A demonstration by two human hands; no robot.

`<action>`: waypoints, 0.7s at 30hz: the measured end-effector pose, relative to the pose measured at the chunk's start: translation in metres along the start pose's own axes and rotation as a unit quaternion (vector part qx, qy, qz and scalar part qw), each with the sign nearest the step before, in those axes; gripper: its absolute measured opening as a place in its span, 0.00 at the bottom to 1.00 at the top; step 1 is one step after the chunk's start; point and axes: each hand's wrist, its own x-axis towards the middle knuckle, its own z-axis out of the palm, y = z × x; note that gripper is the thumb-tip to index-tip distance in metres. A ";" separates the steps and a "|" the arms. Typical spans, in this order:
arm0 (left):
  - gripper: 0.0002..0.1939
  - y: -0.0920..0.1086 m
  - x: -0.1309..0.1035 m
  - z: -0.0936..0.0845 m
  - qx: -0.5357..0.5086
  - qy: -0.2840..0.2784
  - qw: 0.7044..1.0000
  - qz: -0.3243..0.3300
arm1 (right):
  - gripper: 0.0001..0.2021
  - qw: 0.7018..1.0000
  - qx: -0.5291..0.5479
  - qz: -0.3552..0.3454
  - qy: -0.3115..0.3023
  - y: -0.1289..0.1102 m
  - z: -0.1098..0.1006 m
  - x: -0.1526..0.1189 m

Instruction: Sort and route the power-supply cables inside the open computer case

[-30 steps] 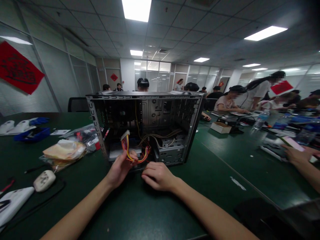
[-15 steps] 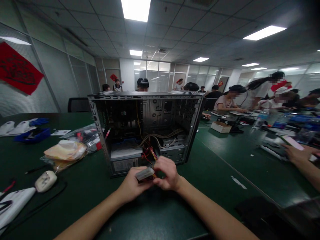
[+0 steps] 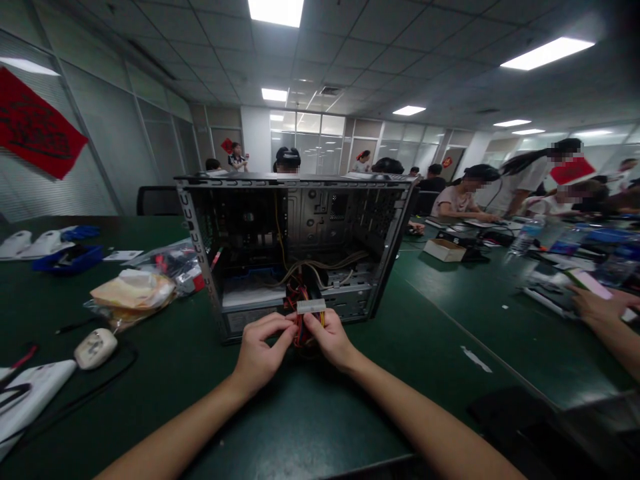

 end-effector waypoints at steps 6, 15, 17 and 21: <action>0.05 0.004 0.003 0.000 -0.033 0.001 0.999 -0.022 | 0.29 0.994 0.063 0.089 0.009 0.004 0.003 -0.002; 0.05 0.006 0.003 0.000 0.025 -0.015 1.000 -0.009 | 0.28 0.992 0.082 0.091 0.017 0.003 0.005 -0.001; 0.05 0.006 0.003 0.000 0.024 -0.020 0.999 -0.012 | 0.28 0.993 0.078 0.085 0.018 0.002 0.005 -0.001; 0.04 0.005 0.003 0.002 0.010 -0.027 0.999 -0.024 | 0.29 0.994 0.066 0.084 0.022 0.002 0.004 -0.002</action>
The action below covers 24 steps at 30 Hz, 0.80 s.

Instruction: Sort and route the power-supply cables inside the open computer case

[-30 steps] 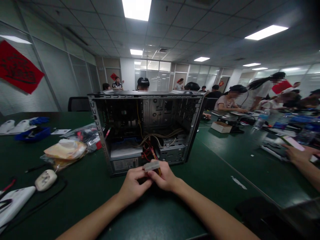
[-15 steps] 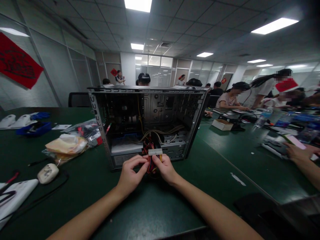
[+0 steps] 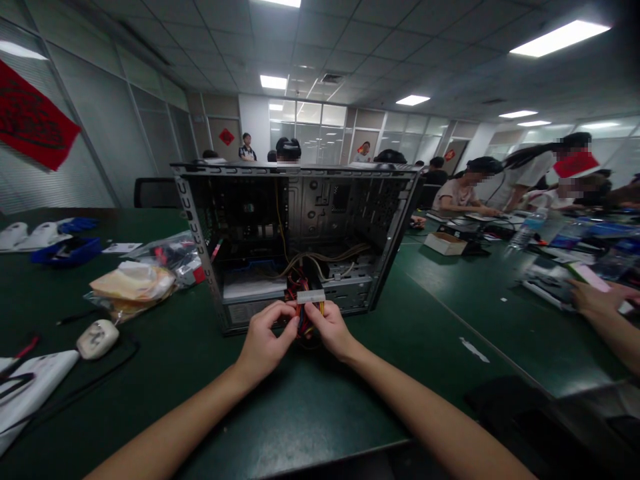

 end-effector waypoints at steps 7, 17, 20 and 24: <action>0.05 -0.001 -0.001 0.001 -0.020 0.014 0.999 -0.024 | 0.29 1.000 0.009 0.011 -0.002 0.001 0.000 0.000; 0.07 0.001 -0.001 -0.001 -0.030 -0.010 0.998 -0.056 | 0.28 0.999 0.032 0.022 -0.017 0.004 0.000 0.002; 0.09 0.003 0.000 -0.001 -0.032 -0.018 0.998 -0.059 | 0.29 0.999 0.041 0.028 -0.013 0.004 0.001 0.001; 0.10 0.003 0.001 0.001 -0.033 -0.022 0.997 -0.059 | 0.30 0.998 0.042 0.042 -0.009 0.004 0.001 0.000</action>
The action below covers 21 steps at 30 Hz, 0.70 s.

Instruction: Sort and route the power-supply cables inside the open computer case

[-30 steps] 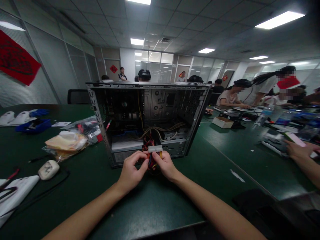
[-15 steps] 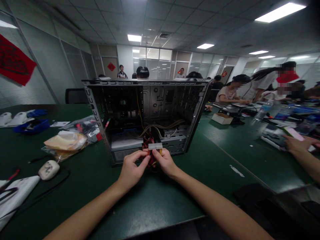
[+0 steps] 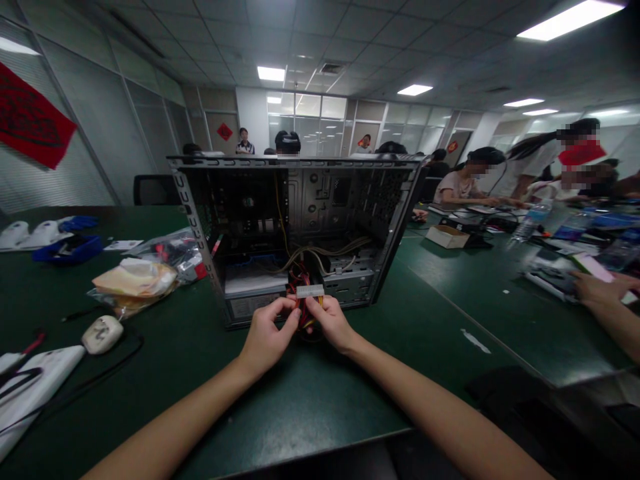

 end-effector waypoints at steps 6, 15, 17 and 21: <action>0.08 -0.003 0.000 0.001 0.009 -0.010 1.000 0.010 | 0.31 1.000 -0.010 0.004 -0.003 0.000 -0.001 0.000; 0.07 0.000 0.001 0.000 0.036 -0.009 0.999 0.020 | 0.29 1.000 -0.008 -0.003 -0.007 0.004 -0.002 0.001; 0.07 -0.001 0.000 0.001 0.028 -0.013 0.999 0.020 | 0.29 1.000 -0.005 0.004 -0.006 0.003 -0.001 0.000; 0.06 -0.001 0.000 0.000 0.040 -0.006 0.999 0.021 | 0.29 1.000 0.001 0.014 -0.006 0.002 0.000 -0.001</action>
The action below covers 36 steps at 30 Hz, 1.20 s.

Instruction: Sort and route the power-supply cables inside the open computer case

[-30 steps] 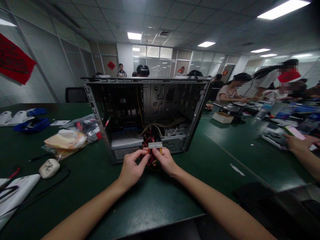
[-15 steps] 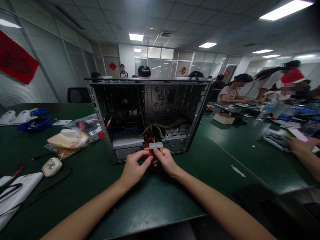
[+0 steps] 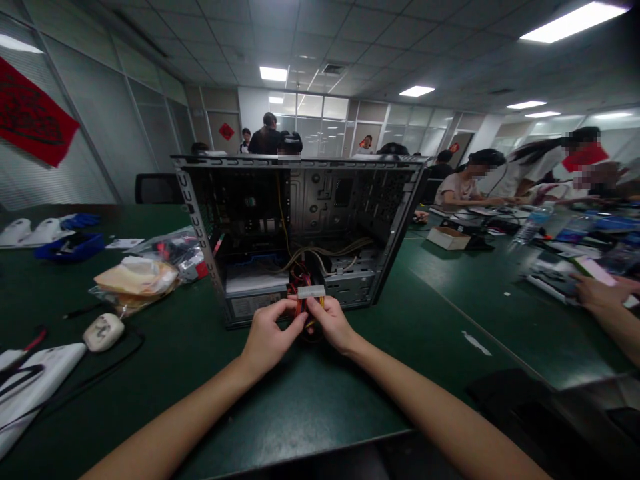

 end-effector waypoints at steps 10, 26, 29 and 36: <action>0.09 0.006 0.008 -0.004 -0.106 -0.068 0.989 -0.082 | 0.30 1.000 0.006 0.018 0.005 0.005 -0.004 0.003; 0.12 -0.016 0.003 0.004 -0.203 -0.107 0.967 -0.113 | 0.29 0.999 -0.010 0.041 0.011 0.008 -0.005 0.004; 0.11 -0.014 0.001 0.004 -0.186 -0.103 0.971 -0.105 | 0.29 0.999 -0.009 0.041 0.004 0.009 -0.006 0.003; 0.10 -0.014 -0.003 0.006 -0.169 -0.077 0.978 -0.094 | 0.30 0.998 -0.009 0.057 0.003 0.007 -0.003 0.003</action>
